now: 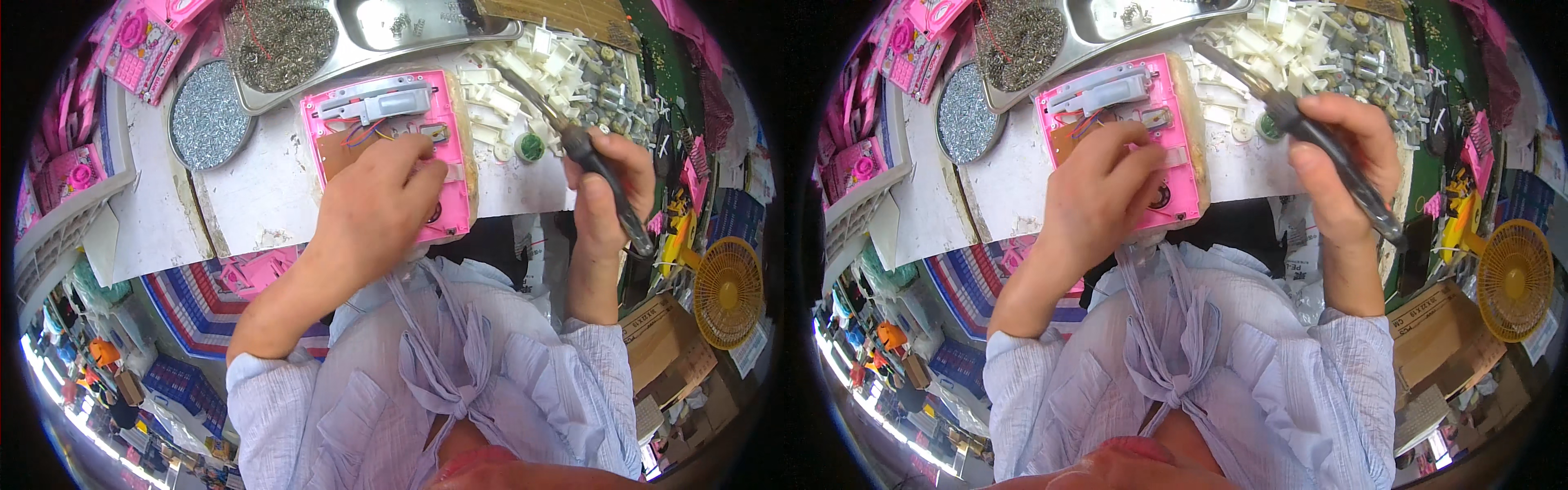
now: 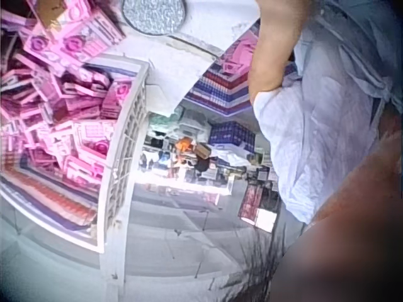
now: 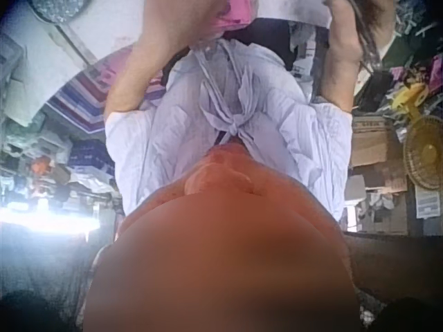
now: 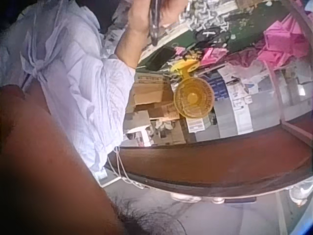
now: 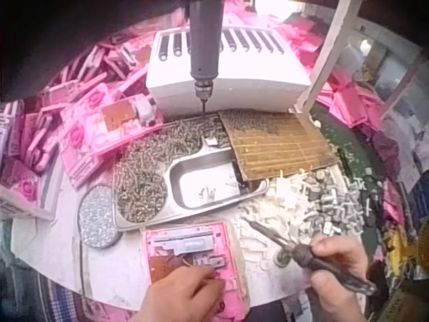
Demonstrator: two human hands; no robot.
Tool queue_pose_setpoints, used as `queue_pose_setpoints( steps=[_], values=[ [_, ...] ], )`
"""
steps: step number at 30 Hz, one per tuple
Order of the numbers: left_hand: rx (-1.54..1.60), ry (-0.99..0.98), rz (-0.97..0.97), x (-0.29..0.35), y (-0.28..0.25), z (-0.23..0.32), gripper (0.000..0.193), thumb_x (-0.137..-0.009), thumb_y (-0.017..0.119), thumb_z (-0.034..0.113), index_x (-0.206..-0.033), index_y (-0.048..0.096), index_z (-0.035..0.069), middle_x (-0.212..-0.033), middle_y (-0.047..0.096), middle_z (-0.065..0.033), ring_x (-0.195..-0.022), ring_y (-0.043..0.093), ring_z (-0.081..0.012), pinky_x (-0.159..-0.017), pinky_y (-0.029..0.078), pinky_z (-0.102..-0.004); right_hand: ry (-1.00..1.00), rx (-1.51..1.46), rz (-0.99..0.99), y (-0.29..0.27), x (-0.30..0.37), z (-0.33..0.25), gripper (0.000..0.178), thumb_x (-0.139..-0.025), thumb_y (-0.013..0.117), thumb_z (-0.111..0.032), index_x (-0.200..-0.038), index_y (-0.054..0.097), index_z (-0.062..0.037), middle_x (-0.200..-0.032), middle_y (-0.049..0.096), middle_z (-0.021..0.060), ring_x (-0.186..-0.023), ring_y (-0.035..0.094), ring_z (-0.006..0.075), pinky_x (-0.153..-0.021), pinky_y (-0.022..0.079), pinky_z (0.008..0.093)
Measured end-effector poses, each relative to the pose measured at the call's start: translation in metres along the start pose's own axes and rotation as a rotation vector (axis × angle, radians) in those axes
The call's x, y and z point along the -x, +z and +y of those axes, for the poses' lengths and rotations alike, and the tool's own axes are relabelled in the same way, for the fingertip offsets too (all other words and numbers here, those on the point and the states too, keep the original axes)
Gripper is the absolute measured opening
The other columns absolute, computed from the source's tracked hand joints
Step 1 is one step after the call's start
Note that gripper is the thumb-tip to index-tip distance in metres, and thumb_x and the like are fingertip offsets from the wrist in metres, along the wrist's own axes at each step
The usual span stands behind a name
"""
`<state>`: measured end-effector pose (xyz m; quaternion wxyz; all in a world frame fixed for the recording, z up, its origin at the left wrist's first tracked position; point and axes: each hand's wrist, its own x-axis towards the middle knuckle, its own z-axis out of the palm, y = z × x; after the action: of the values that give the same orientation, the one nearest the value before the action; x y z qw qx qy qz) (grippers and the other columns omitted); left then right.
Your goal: Soldering components and drilling screws into a pink electronic toy device at a factory workbench.
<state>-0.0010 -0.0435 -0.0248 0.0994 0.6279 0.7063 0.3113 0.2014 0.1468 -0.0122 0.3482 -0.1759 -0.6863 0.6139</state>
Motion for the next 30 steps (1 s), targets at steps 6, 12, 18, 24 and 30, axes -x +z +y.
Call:
queue_pose_setpoints(
  steps=[6,12,18,24,30],
  values=[
    [0.331,-0.221,0.028,-0.005,-0.009,-0.010,0.012,-0.085,0.076,0.001,-0.096,0.072,0.001,-0.085,0.072,-0.0080,-0.078,0.071,-0.0170,-0.068,0.055,-0.0302,-0.034,0.179,-0.120,0.044,0.000,0.007,0.050,-0.085,0.077,0.000,-0.133,0.063,-0.0024,-0.119,0.070,0.0121,-0.103,0.070,0.0190,-0.091,0.056,0.0309],
    [0.498,-0.407,0.105,-0.004,0.000,-0.013,0.010,-0.080,0.081,0.008,-0.086,0.073,0.005,-0.067,0.066,-0.0064,-0.058,0.062,-0.0198,-0.064,0.046,-0.0337,0.013,0.229,-0.245,0.081,-0.013,0.026,0.060,-0.082,0.075,0.012,-0.138,0.057,-0.0005,-0.112,0.067,0.0113,-0.101,0.070,0.0179,-0.091,0.055,0.0310],
    [0.453,-0.410,-0.008,-0.004,-0.007,-0.013,0.004,-0.090,0.073,-0.001,-0.092,0.071,-0.003,-0.081,0.070,-0.0046,-0.072,0.065,-0.0085,-0.066,0.052,-0.0237,-0.031,0.316,-0.204,0.085,-0.012,0.030,0.060,-0.082,0.075,0.012,-0.137,0.058,-0.0015,-0.110,0.066,0.0102,-0.094,0.070,0.0170,-0.088,0.056,0.0298],
    [0.451,-0.247,0.040,-0.004,-0.004,-0.014,0.013,-0.082,0.076,0.003,-0.093,0.072,0.001,-0.089,0.067,-0.0109,-0.075,0.064,-0.0258,-0.069,0.050,-0.0354,-0.205,0.393,-0.151,0.065,-0.012,0.010,0.046,-0.077,0.080,0.002,-0.121,0.069,-0.0031,-0.087,0.065,0.0092,-0.075,0.062,0.0223,-0.068,0.050,0.0317],
    [0.267,-0.035,-0.063,0.005,-0.008,-0.013,0.017,-0.080,0.075,0.003,-0.094,0.066,0.001,-0.110,0.060,-0.0124,-0.093,0.065,-0.0303,-0.076,0.053,-0.0397,-0.096,-0.010,-0.235,-0.005,0.012,-0.009,0.025,-0.083,0.073,-0.009,-0.103,0.069,0.0051,-0.076,0.060,0.0084,-0.068,0.052,0.0185,-0.062,0.039,0.0325]
  ],
)
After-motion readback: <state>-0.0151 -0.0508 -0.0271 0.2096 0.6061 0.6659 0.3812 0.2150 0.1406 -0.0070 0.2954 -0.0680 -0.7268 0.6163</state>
